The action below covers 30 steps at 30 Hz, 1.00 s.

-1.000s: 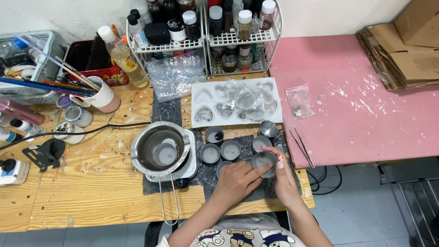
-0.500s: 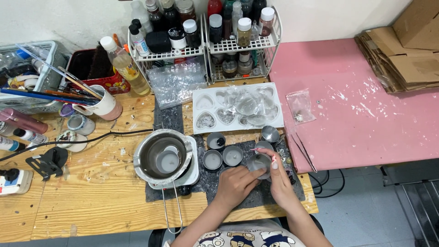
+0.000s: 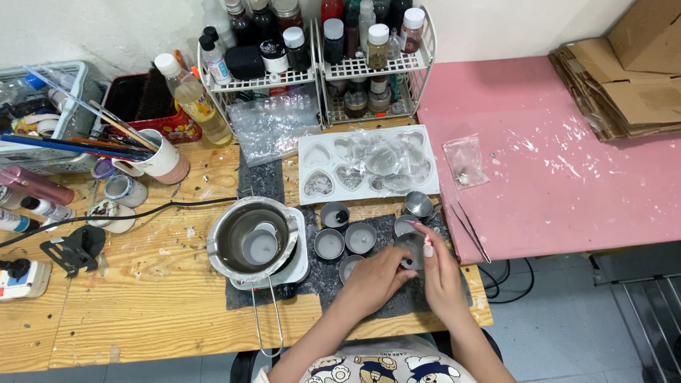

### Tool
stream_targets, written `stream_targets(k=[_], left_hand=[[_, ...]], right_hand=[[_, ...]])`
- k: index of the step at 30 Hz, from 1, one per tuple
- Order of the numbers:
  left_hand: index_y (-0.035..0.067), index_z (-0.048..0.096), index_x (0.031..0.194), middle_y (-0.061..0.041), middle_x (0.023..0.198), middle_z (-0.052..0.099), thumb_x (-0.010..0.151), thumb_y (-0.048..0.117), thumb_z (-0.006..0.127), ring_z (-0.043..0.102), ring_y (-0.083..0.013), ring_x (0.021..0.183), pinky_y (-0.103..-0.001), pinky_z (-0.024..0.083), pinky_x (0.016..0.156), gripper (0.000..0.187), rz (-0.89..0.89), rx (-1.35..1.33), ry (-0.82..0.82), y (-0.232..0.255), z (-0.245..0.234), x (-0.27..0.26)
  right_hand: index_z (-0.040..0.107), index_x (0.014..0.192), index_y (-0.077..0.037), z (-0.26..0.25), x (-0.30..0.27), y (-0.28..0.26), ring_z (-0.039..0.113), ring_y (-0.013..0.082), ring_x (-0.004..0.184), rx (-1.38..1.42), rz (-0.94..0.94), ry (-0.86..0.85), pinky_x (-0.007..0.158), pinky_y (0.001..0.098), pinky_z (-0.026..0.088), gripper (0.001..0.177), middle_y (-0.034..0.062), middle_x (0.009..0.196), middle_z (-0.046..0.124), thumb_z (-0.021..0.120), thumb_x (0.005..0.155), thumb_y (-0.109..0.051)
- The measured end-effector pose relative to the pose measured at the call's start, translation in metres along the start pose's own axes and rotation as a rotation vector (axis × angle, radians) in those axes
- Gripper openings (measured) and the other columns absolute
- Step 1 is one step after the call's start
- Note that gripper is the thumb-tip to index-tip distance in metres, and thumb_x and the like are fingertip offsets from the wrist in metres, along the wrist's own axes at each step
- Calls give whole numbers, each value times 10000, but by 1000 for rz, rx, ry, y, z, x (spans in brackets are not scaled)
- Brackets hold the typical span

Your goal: Preparing small metal candle molds by adding wicks or decorative elements using tweezers.

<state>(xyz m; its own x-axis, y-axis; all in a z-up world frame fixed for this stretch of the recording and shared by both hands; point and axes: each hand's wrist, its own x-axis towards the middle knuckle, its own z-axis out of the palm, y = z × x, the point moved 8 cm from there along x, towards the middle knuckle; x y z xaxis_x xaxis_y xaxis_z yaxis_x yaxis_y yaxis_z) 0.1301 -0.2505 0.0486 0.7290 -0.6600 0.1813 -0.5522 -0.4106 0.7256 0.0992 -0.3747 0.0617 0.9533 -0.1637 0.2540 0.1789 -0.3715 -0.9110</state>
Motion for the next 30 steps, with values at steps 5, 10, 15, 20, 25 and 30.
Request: stream_targets(k=[5,10,15,20,25,30], left_hand=[[119,583,1146,-88,1048,682,1031,295,618,701,-320,930,-450,517,714,213,5,-142,77,12,-5,7],[153,677,1081,-21,970,716,1006,303,618,715,-179,723,-324,540,665,178,-241,-292,-43,13,0,21],[156,745,1104,-37,995,730,963,229,692,711,-167,775,-309,555,662,167,-26,-406,247,24,-21,38],[153,760,1057,-36,983,733,922,225,724,685,-241,881,-381,549,687,157,115,102,175,38,19,49],[132,759,1082,-20,1023,730,908,185,724,661,-230,999,-393,557,773,185,200,229,223,32,47,56],[91,674,1250,-55,1219,673,973,173,683,646,-250,1106,-373,566,803,290,134,58,302,33,22,51]], right_hand=[[523,1438,-21,-13,2,10,609,195,1117,89,98,48,914,300,489,404,130,1323,645,368,1112,-201],[552,1466,-38,-33,4,40,649,161,763,276,276,77,634,261,550,446,151,1076,690,364,1134,-269],[572,1352,-36,-83,10,52,726,213,833,319,373,288,570,348,603,476,121,1072,725,338,1096,-362],[550,1354,-17,-110,-4,73,692,210,865,386,259,384,622,350,583,436,122,1089,693,392,1133,-358],[548,1353,2,-114,-16,78,682,195,879,447,244,411,650,356,571,430,119,1103,680,417,1149,-352],[549,1405,-24,-105,-18,66,699,175,906,365,274,392,651,325,583,451,120,1151,690,405,1112,-335]])
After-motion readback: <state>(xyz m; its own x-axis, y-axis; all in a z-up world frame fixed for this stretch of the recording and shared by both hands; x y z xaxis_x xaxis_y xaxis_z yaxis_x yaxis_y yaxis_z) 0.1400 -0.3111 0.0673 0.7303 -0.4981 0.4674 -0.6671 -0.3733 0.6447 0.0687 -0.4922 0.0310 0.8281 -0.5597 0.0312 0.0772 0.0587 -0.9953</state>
